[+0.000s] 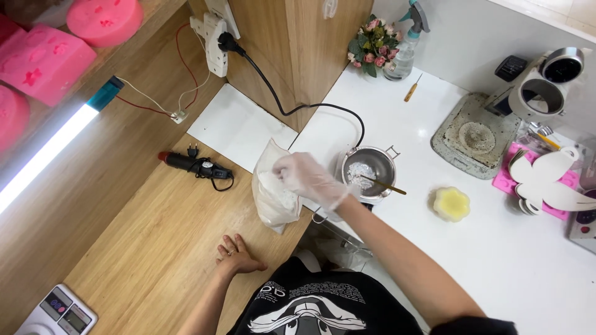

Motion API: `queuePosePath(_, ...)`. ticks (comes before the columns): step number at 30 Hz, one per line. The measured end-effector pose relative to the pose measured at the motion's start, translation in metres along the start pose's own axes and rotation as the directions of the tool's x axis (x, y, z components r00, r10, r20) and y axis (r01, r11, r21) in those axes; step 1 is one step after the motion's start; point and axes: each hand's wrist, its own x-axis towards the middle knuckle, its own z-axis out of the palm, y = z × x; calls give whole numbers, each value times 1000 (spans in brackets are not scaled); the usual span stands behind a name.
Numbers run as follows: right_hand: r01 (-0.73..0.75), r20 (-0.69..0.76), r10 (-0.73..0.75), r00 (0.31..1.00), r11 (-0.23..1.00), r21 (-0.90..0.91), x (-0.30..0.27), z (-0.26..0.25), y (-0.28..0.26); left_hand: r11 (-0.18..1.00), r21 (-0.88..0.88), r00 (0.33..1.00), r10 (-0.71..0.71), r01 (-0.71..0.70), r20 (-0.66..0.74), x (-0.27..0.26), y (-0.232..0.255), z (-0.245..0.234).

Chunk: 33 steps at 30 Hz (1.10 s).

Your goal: Melting wax flakes in a small pot on a hot plate.

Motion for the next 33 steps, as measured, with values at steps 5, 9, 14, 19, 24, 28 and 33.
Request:
queuePosePath(5,-74,-59,160,985,92,-993,68,23,67,998,5,997,70,-70,37,1,-10,-9)
queuePosePath(9,-149,-143,223,964,10,-989,72,26,108,995,-15,994,103,-103,45,5,-16,-7)
queuePosePath(14,-291,-283,79,956,368,-883,62,18,137,993,-54,993,110,-107,53,-3,-14,-11)
queuePosePath(19,-376,-358,178,917,688,-621,51,31,83,993,-46,992,108,-105,69,4,-15,-7)
queuePosePath(24,-507,-367,378,850,778,-370,65,-12,94,993,-52,992,106,-103,69,-5,-12,-9)
queuePosePath(28,-491,-233,442,866,839,-234,58,-18,76,994,-39,994,103,-102,34,6,-15,-2)
queuePosePath(33,-457,69,452,889,883,107,-10,-9,-9,988,-31,989,148,-149,-25,31,-23,13)
